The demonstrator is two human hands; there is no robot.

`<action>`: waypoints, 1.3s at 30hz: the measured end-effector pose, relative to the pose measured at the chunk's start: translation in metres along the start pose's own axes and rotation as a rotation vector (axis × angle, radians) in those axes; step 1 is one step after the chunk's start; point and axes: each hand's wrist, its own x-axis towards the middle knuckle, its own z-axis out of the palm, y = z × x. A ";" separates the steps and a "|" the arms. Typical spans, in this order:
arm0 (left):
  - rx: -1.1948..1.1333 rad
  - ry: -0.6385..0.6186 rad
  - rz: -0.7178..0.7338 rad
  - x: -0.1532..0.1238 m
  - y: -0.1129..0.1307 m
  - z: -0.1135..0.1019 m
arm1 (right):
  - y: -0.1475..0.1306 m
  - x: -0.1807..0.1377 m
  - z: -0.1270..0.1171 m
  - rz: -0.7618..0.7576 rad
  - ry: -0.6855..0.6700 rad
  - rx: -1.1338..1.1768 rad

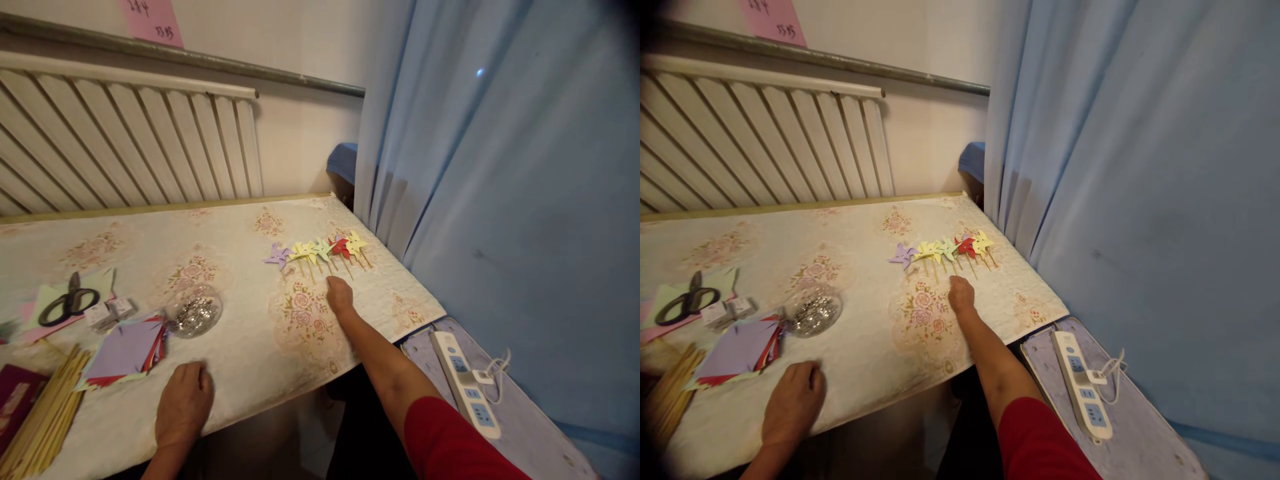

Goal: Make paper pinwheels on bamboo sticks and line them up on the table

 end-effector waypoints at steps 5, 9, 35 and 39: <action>0.002 -0.010 -0.009 0.000 0.001 0.000 | -0.008 -0.008 -0.001 -0.140 -0.029 0.031; -0.002 -0.013 -0.014 0.000 0.001 -0.001 | -0.019 -0.015 -0.002 -0.344 -0.069 0.060; 0.016 -0.018 -0.021 -0.001 0.002 -0.001 | -0.024 -0.016 -0.002 -0.266 -0.092 0.010; 0.028 -0.016 -0.028 -0.001 0.003 -0.002 | -0.023 -0.017 0.000 -0.303 -0.071 0.032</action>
